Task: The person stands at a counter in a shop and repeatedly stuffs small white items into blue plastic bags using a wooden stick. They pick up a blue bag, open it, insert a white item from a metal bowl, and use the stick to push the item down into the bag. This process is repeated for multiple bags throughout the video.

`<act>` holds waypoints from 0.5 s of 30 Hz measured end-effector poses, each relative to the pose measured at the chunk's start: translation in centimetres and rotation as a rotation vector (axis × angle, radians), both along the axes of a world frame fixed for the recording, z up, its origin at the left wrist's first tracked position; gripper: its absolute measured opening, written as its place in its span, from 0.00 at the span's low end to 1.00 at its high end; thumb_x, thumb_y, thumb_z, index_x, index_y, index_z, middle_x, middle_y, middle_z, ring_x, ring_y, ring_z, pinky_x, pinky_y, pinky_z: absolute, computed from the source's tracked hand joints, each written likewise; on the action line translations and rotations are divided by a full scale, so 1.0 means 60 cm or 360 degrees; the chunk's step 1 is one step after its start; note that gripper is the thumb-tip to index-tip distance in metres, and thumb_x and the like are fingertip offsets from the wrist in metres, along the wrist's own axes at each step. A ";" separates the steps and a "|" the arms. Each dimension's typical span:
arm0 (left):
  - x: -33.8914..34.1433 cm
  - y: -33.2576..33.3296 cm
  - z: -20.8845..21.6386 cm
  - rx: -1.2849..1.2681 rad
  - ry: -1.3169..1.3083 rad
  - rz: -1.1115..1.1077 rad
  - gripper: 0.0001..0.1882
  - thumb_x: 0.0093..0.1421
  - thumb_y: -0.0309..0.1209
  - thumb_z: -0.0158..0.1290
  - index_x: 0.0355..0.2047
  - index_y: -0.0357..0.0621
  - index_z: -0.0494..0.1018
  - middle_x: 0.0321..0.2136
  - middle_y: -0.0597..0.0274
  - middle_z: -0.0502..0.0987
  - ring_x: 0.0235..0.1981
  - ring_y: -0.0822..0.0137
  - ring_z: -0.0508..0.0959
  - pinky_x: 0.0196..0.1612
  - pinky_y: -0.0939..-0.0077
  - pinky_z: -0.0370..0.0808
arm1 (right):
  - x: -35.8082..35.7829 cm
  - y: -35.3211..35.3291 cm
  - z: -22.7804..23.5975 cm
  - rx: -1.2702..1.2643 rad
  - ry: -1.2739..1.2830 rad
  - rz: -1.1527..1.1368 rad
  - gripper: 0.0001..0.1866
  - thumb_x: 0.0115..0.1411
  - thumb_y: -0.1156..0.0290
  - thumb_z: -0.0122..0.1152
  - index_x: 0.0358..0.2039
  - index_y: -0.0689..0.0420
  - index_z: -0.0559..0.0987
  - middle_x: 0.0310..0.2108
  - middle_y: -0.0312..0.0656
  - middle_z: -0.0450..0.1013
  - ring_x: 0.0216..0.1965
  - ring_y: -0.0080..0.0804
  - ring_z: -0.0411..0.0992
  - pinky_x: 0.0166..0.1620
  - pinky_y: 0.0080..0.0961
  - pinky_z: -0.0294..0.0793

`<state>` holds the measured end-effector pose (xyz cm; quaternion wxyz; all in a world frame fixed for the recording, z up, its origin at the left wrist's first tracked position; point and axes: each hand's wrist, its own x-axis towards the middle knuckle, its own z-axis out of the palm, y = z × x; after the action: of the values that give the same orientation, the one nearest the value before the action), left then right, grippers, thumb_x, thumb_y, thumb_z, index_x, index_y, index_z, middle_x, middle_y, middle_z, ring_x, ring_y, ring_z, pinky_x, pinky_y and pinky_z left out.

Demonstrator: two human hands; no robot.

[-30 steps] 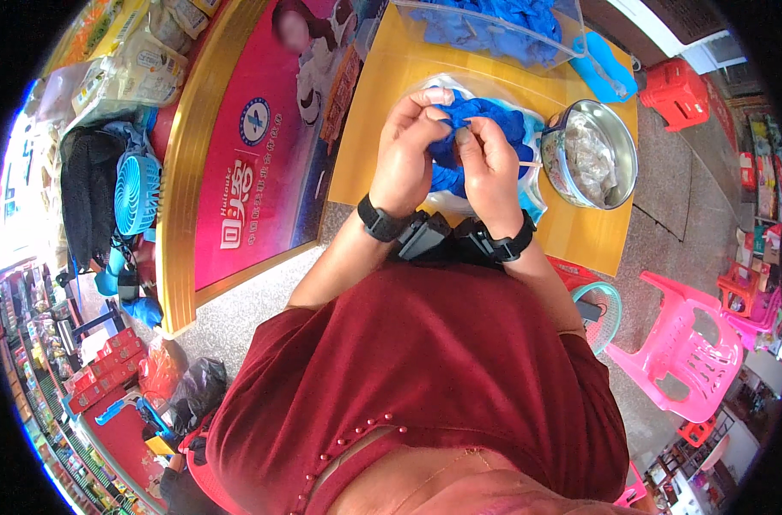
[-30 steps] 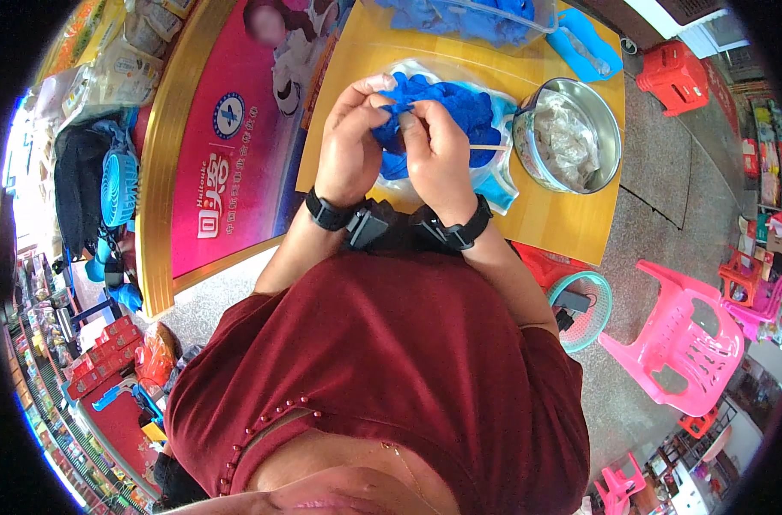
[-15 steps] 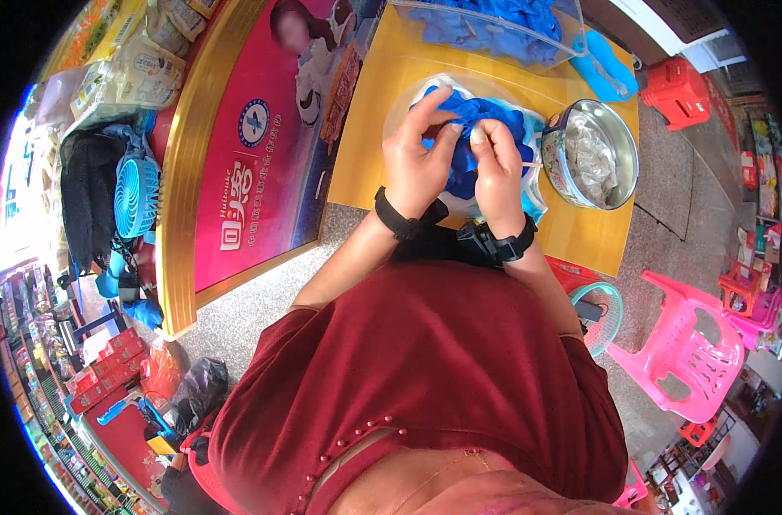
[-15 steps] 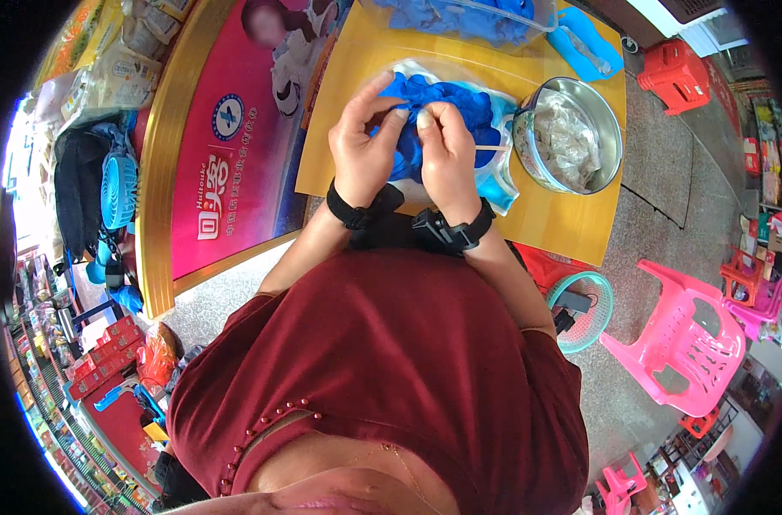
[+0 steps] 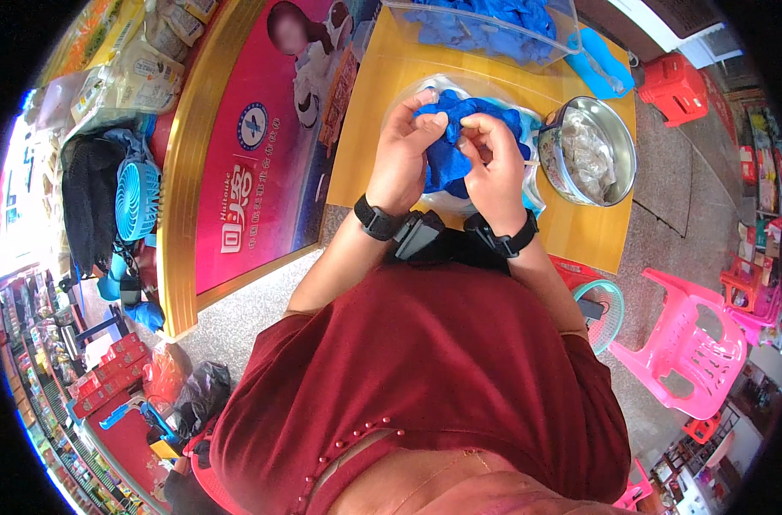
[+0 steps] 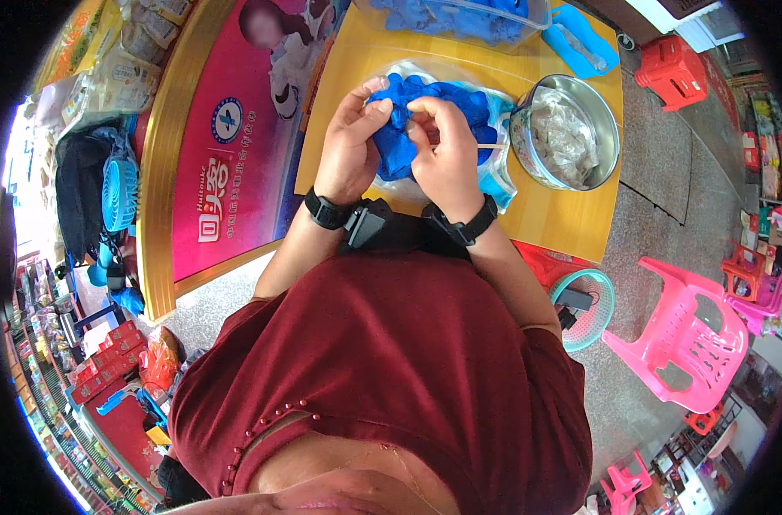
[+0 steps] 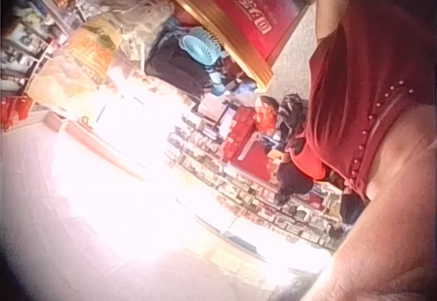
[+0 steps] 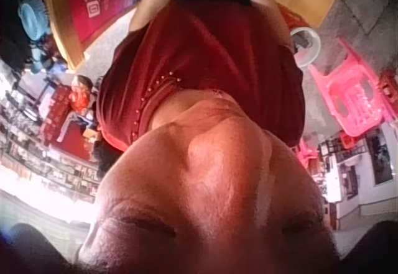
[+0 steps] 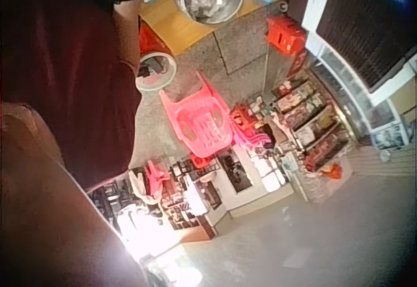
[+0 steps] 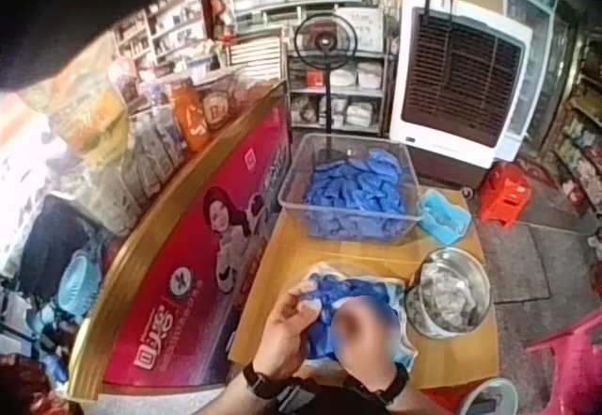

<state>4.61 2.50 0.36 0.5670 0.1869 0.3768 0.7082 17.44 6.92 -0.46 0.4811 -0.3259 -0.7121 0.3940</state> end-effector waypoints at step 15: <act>-0.027 0.002 -0.020 0.0222 0.0432 -0.0495 0.21 0.55 0.18 0.60 0.50 0.42 0.71 0.37 0.66 0.77 0.40 0.75 0.77 0.47 0.81 0.73 | 0.025 -0.001 0.020 -0.1333 0.0705 0.0345 0.06 0.62 0.69 0.61 0.35 0.58 0.79 0.26 0.29 0.71 0.24 0.15 0.65 0.27 0.15 0.64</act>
<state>3.00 2.63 -0.87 0.5992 0.3753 0.3663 0.6049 18.95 6.85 0.72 0.4048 -0.3238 -0.4026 0.7544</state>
